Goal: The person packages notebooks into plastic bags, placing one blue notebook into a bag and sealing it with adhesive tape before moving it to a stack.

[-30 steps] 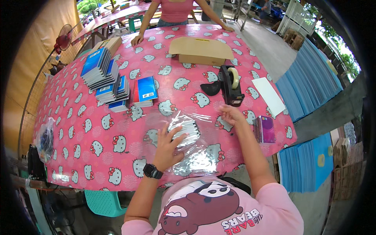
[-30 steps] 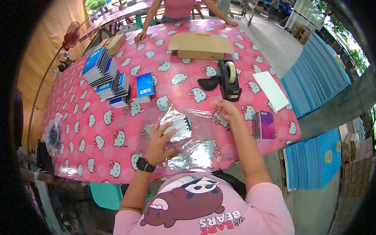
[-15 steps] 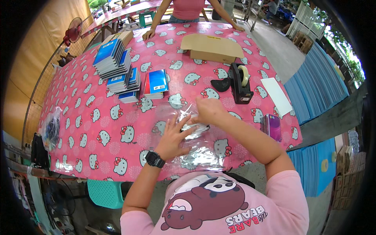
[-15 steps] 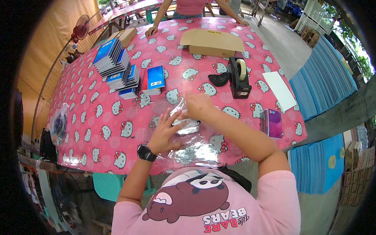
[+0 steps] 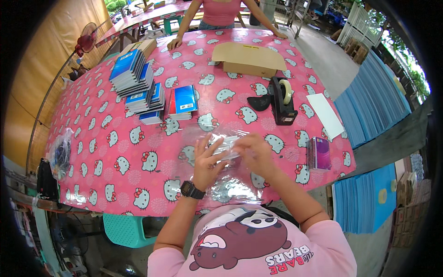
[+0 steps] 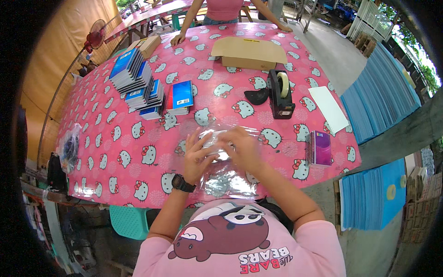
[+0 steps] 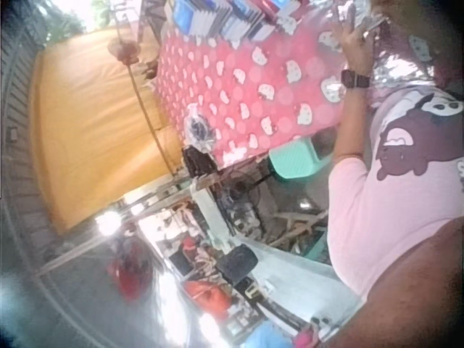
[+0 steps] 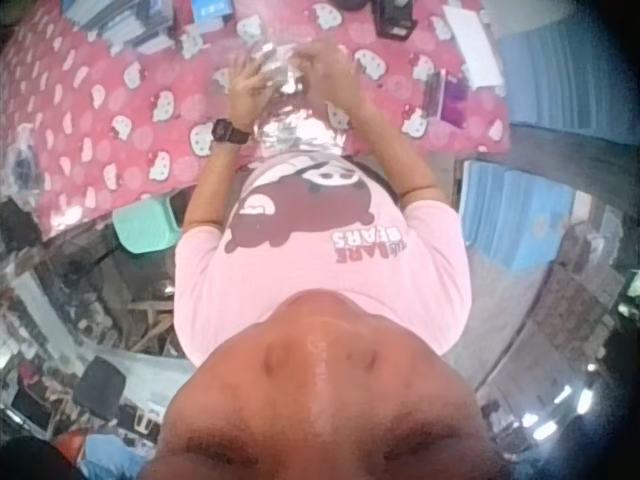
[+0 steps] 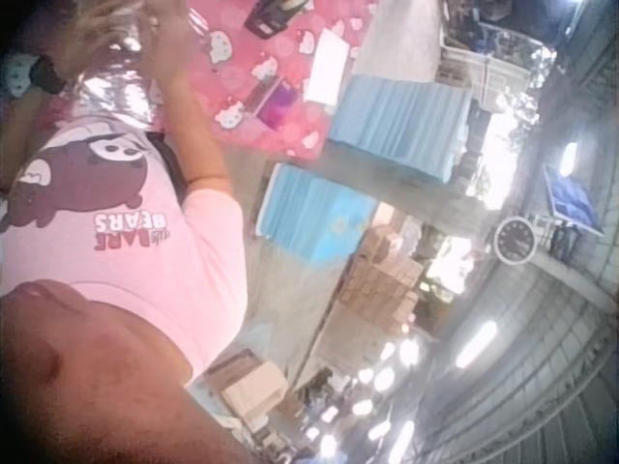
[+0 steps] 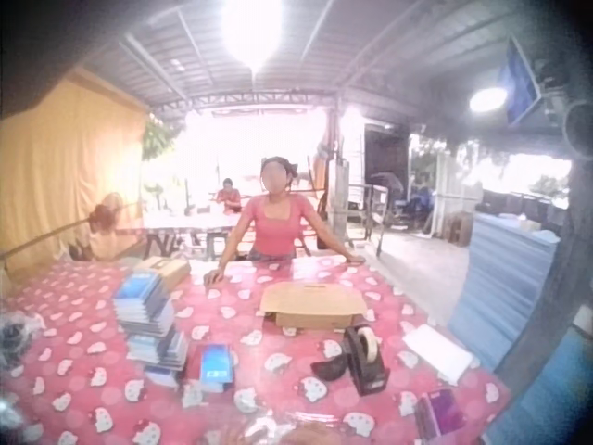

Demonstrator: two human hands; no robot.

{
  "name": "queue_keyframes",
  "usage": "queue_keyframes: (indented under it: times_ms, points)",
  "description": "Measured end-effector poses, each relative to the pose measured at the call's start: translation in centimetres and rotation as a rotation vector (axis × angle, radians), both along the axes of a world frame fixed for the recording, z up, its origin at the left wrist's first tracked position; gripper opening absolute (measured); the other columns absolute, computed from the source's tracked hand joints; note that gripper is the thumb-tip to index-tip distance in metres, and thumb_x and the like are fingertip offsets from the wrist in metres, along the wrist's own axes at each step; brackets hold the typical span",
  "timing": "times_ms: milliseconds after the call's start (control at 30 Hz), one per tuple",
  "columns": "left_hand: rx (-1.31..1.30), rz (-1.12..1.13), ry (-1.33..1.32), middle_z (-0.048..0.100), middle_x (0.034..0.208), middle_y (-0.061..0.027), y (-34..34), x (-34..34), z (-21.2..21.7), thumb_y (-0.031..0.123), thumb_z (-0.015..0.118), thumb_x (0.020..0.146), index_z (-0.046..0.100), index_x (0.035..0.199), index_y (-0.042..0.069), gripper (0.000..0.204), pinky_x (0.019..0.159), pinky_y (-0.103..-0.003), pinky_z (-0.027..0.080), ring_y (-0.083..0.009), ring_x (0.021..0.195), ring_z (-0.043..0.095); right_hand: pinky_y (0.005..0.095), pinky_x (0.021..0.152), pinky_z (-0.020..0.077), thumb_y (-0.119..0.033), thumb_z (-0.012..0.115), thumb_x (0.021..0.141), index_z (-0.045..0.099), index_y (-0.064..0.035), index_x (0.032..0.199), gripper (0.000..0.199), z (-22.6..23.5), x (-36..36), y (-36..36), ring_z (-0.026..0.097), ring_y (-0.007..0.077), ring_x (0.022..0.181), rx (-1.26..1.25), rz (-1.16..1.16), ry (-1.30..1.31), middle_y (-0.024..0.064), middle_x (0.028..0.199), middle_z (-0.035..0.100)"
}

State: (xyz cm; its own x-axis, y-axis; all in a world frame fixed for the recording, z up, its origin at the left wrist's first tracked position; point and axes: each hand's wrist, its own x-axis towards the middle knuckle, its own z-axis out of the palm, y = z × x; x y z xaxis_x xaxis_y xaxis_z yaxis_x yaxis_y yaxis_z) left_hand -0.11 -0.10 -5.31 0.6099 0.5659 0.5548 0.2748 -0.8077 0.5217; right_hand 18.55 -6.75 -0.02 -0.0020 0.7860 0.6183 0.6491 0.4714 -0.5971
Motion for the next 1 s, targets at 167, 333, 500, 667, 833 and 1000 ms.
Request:
queue_keyframes:
  times_ms: [167, 333, 500, 667, 833, 1000]
  points:
    - [-0.137, 0.117, -0.118, 0.038, 0.140, -0.0161, -0.8, 1.3, 1.3, 0.021, 0.081, 0.058, 0.055, 0.123, 0.010, 0.071, 0.108, -0.050, 0.018, -0.0380, 0.132, 0.027, 0.0289, 0.073, 0.0479, -0.014, 0.067, 0.081, 0.050, -0.0040, 0.119, 0.043, -0.5, 2.4, 3.2, 0.060, 0.0166, 0.086, -0.429, -0.084, 0.622, 0.0106, 0.092, 0.064]
    - [-0.220, 0.101, 0.096, 0.036, 0.136, -0.0171, 1.6, 0.4, 1.2, 0.031, 0.086, 0.048, 0.025, 0.140, 0.004, 0.113, 0.108, -0.044, 0.022, -0.0345, 0.131, 0.028, 0.0259, 0.083, 0.0431, -0.008, 0.068, 0.079, 0.045, -0.0052, 0.128, 0.054, -1.2, 0.7, 3.7, 0.056, 0.0118, 0.092, -0.482, 0.094, 0.482, 0.0022, 0.086, 0.066]
    - [-0.574, -0.106, -0.136, 0.041, 0.131, -0.0154, 1.7, 0.8, 2.2, 0.021, 0.081, 0.058, 0.033, 0.133, 0.002, 0.090, 0.103, -0.041, 0.030, -0.0273, 0.124, 0.037, 0.0284, 0.084, 0.0446, -0.007, 0.068, 0.079, 0.045, -0.0062, 0.127, 0.054, 0.2, 1.9, 2.5, 0.057, 0.0126, 0.094, -0.330, 0.112, 0.456, 0.0045, 0.093, 0.064]
    - [-1.008, -0.061, -0.255, 0.056, 0.113, -0.0093, 4.3, -1.0, 0.8, 0.012, 0.071, 0.076, 0.048, 0.126, 0.001, 0.056, 0.084, -0.028, 0.046, -0.0151, 0.106, 0.052, 0.0305, 0.087, 0.0448, -0.007, 0.067, 0.080, 0.041, -0.0055, 0.129, 0.056, -2.6, 3.9, 2.9, 0.055, 0.0160, 0.101, -0.489, 0.132, 0.589, 0.0101, 0.110, 0.059]
    - [-0.946, -0.179, -0.266, 0.063, 0.089, -0.0046, 3.7, 2.2, 1.6, 0.013, 0.071, 0.077, 0.066, 0.101, -0.001, 0.028, 0.075, -0.027, 0.046, -0.0133, 0.086, 0.058, 0.0268, 0.085, 0.0437, -0.007, 0.065, 0.082, 0.041, -0.0059, 0.128, 0.052, -4.2, 2.4, 2.4, 0.051, 0.0128, 0.104, -0.701, 0.271, 0.917, 0.0071, 0.120, 0.051]
    - [-0.676, -0.069, -0.321, 0.063, 0.091, -0.0064, 3.9, 3.2, 1.9, 0.013, 0.069, 0.079, 0.070, 0.092, 0.001, 0.017, 0.072, -0.027, 0.046, -0.0134, 0.083, 0.058, 0.0259, 0.085, 0.0434, -0.007, 0.065, 0.083, 0.042, -0.0054, 0.127, 0.050, -5.8, 2.3, 2.8, 0.051, 0.0117, 0.104, -0.652, 0.324, 0.964, 0.0065, 0.120, 0.051]
